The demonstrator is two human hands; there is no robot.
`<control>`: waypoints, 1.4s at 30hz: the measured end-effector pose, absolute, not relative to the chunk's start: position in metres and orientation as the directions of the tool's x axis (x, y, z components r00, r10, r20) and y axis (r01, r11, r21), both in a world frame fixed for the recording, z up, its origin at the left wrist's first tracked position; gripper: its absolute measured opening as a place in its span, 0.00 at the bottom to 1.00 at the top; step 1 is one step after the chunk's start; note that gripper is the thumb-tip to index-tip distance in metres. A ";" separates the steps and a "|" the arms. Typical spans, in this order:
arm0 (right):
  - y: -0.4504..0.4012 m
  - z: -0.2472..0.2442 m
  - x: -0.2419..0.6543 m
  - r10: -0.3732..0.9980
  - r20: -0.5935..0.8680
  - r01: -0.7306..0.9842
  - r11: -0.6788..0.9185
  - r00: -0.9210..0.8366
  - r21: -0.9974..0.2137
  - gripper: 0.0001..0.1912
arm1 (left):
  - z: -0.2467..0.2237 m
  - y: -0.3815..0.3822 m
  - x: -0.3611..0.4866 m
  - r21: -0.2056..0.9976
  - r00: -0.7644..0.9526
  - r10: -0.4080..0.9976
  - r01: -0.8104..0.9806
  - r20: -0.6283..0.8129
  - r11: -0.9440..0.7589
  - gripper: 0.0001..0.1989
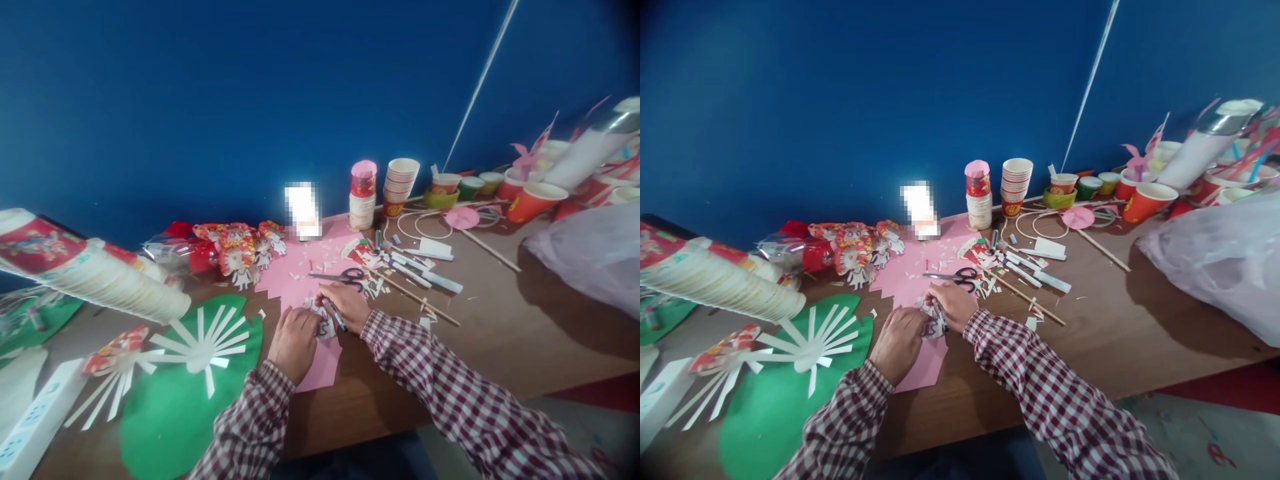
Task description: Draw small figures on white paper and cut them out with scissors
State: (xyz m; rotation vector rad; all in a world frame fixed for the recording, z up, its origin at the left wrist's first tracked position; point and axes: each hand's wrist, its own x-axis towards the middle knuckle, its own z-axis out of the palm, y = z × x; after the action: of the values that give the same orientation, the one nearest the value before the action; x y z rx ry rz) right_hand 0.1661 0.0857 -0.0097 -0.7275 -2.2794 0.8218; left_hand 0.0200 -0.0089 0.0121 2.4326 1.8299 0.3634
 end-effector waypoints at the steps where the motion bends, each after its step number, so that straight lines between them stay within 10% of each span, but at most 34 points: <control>1: 0.086 -0.010 0.166 0.658 0.346 0.284 0.657 -0.669 -0.699 0.05 | 0.012 -0.008 0.019 0.206 0.266 0.954 0.934 0.141 -0.291 0.15; 42: 0.083 -0.001 0.165 0.701 0.282 0.349 0.612 -0.655 -0.710 0.07 | 0.004 -0.025 0.053 0.224 -0.002 0.979 0.974 0.204 -0.045 0.15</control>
State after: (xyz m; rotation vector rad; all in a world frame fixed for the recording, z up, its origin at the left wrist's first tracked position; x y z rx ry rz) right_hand 0.1646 0.0832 -0.0010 -0.8256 -2.2891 0.8462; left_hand 0.0532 -0.0251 0.0044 2.2070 2.1583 0.4779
